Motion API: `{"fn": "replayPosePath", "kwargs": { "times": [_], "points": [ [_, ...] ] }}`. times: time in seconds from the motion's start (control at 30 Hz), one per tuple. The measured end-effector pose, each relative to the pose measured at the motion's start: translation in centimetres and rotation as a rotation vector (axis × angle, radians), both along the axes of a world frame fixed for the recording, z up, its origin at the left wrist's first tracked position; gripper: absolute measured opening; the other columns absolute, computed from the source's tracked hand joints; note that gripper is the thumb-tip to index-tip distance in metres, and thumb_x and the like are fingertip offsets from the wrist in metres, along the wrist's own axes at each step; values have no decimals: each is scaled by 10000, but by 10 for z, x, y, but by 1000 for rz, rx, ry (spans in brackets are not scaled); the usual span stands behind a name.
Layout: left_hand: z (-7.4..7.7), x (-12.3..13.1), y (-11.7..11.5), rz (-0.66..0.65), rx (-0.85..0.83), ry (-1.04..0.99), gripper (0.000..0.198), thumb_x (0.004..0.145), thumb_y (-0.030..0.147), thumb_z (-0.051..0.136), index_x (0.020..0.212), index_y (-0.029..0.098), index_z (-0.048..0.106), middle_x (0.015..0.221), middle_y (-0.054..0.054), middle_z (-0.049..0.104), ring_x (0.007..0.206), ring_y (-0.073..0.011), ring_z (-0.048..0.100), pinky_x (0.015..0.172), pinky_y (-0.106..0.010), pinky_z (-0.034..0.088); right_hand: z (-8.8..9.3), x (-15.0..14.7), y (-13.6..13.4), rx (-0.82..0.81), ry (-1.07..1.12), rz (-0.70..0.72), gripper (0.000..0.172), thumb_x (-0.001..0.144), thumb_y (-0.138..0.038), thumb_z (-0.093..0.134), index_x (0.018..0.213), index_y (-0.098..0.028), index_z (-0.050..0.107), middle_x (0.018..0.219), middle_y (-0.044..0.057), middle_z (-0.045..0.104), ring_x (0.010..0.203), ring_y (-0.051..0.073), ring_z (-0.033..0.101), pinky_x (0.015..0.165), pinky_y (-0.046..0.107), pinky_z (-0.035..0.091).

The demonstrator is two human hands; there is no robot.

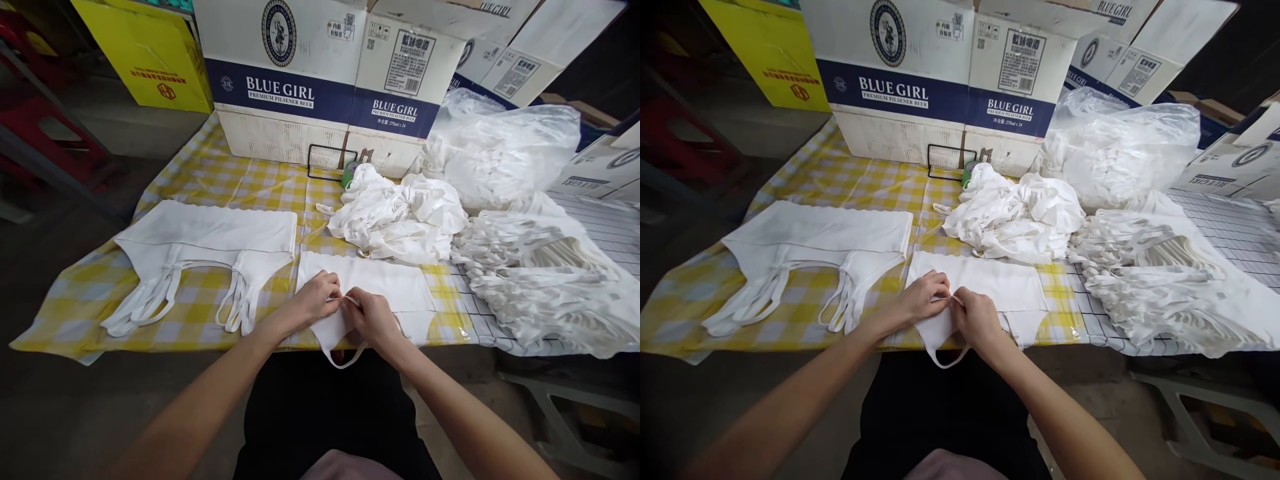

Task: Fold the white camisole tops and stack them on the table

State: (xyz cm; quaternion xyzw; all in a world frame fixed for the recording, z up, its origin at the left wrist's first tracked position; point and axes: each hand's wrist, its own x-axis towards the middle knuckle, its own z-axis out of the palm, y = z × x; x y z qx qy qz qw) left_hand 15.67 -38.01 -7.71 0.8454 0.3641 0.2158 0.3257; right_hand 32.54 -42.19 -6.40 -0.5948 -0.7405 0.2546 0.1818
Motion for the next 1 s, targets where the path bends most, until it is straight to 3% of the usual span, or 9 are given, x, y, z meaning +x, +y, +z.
{"fn": "replayPosePath", "kwargs": {
  "times": [0.17, 0.27, 0.37, 0.43, 0.53, 0.63, 0.77, 0.87, 1.0],
  "points": [
    [0, -9, -9, 8, 12, -12, 122, 781, 137, 546, 818, 183, 653, 929, -29, 576, 917, -169, 500, 819, -292, 433, 11, 14, -47, -245, 353, -175, 234, 846, -366, 497, 988, -191, 562, 500, -70, 359, 463, 106, 364, 456, 211, 266],
    [5, -21, -16, -45, -24, -9, 209, 814, 170, 528, 983, 197, 647, 1088, -45, 567, 1033, -177, 491, 907, -303, 414, 9, 16, -89, -307, 562, -233, 314, 878, -390, 461, 1130, -208, 506, 545, -51, 450, 518, 120, 445, 518, 220, 352],
    [11, -31, -18, -49, -60, 37, 239, 841, 199, 496, 1035, 206, 634, 1168, -38, 557, 1088, -173, 495, 948, -289, 398, -9, 9, -131, -335, 699, -234, 360, 893, -362, 447, 1232, -242, 457, 709, 12, 614, 692, 162, 582, 693, 276, 455],
    [13, -35, -16, 56, -42, 78, 248, 864, 224, 456, 1045, 196, 622, 1135, -40, 582, 1045, -169, 534, 925, -279, 416, -25, 3, -155, -311, 716, -171, 424, 877, -324, 473, 1295, -276, 420, 930, 64, 665, 877, 204, 616, 798, 323, 473],
    [16, -35, -8, 400, 106, 207, 279, 891, 226, 372, 1052, 169, 592, 1066, -66, 608, 991, -190, 567, 882, -300, 434, -41, 5, -172, -134, 583, -7, 536, 817, -254, 537, 1329, -336, 399, 1234, 74, 562, 1140, 263, 515, 909, 385, 449],
    [17, -29, 2, 670, 190, 455, 273, 895, 265, 356, 1012, 157, 577, 1029, -94, 605, 902, -224, 603, 758, -311, 466, -37, 33, -146, 79, 356, 13, 448, 819, -194, 509, 1248, -325, 498, 1253, 73, 526, 1179, 259, 467, 962, 400, 406],
    [19, -15, 19, 826, 90, 713, 404, 859, 414, 427, 1008, 63, 561, 992, -183, 596, 762, -281, 628, 614, -338, 462, -14, 101, -49, 246, 74, -399, 284, 865, -258, 429, 1096, -189, 579, 1060, 122, 556, 990, 239, 529, 853, 371, 428],
    [20, -11, 34, 861, -32, 666, 425, 818, 435, 485, 956, 46, 586, 956, -229, 615, 817, -331, 622, 629, -359, 454, -8, 140, 25, 184, -118, -577, 263, 807, -370, 501, 872, -143, 617, 939, 129, 561, 886, 254, 522, 783, 377, 404],
    [21, -17, 50, 792, -122, 583, 257, 745, 391, 565, 735, 139, 615, 782, -146, 665, 786, -291, 632, 608, -306, 434, -16, 146, 76, 124, -67, -543, 216, 690, -369, 604, 646, -163, 554, 741, 70, 564, 722, 206, 520, 629, 296, 384]
  ]
}}
